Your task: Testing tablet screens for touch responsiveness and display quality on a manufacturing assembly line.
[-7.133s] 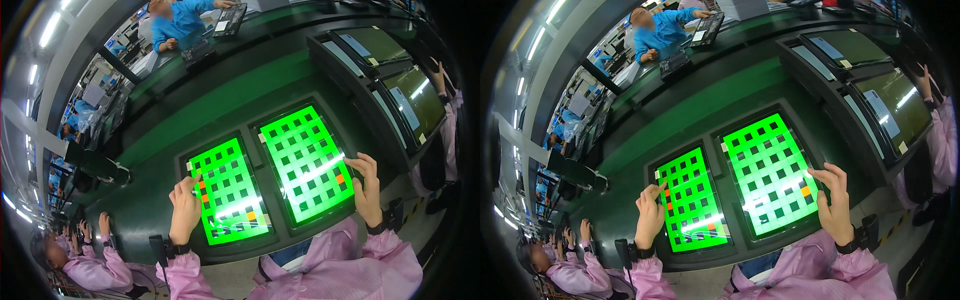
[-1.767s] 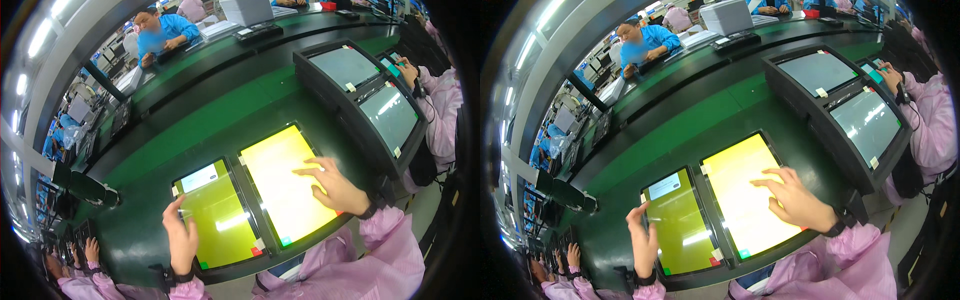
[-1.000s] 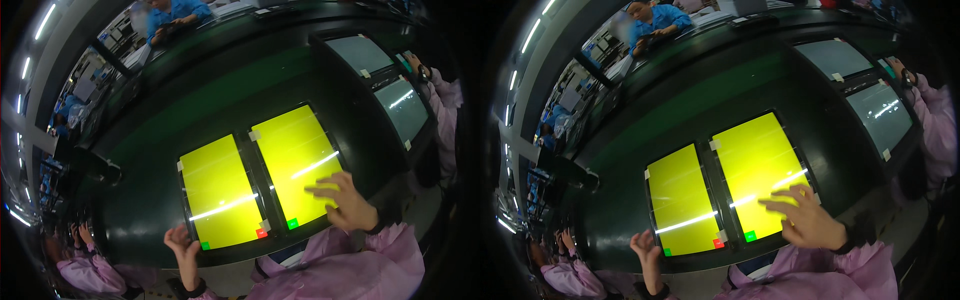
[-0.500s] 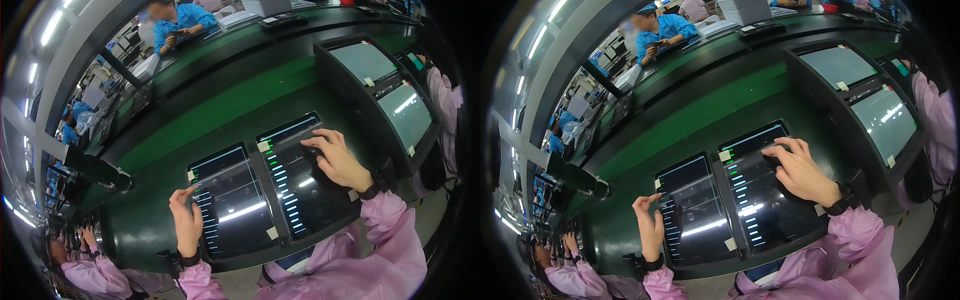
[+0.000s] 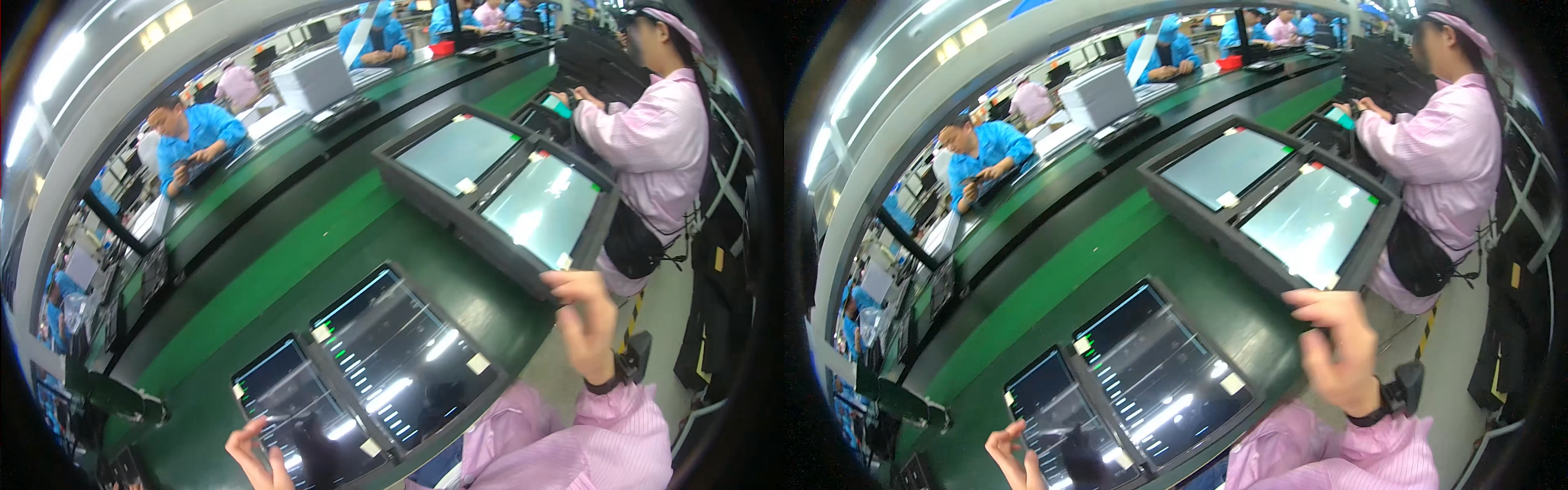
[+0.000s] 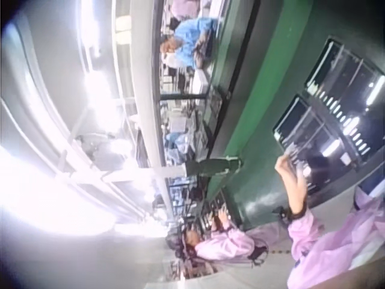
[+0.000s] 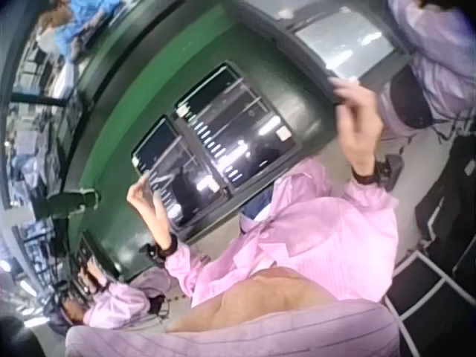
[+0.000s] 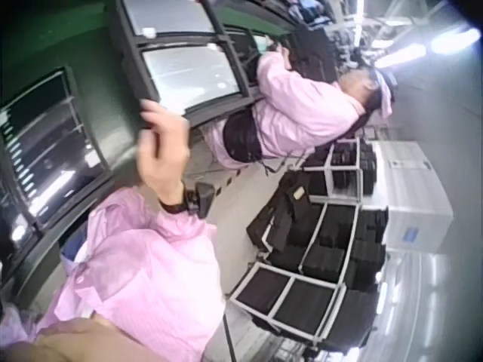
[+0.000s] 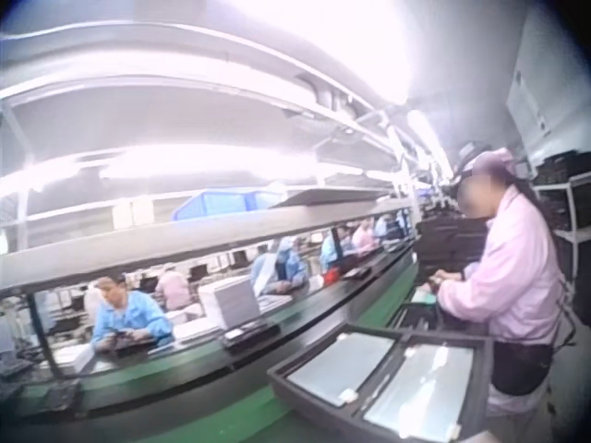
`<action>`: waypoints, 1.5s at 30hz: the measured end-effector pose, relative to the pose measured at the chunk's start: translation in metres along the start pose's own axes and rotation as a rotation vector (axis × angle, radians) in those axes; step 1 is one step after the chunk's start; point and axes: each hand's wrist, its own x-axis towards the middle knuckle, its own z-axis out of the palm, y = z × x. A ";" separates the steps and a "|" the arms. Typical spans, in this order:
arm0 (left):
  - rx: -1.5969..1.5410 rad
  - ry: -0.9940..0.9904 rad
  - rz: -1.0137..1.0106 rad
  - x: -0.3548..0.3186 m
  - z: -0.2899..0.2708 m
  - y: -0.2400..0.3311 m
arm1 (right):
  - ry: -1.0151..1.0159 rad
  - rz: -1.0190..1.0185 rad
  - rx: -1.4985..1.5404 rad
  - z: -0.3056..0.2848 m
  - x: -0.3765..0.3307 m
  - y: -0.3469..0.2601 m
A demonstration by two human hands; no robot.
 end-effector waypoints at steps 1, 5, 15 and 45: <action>0.026 -0.241 -0.041 -0.001 0.003 0.004 | 0.206 0.196 -0.113 -0.022 -0.015 0.014; -0.268 -0.880 -0.249 -0.004 0.052 0.063 | 0.434 0.715 0.180 -0.083 -0.053 0.092; -0.434 -1.543 -0.175 -0.009 0.226 0.059 | 0.300 0.770 1.279 -0.060 -0.042 0.118; -1.186 -0.268 -0.520 0.014 0.010 0.016 | -0.245 0.997 1.454 0.038 0.046 0.030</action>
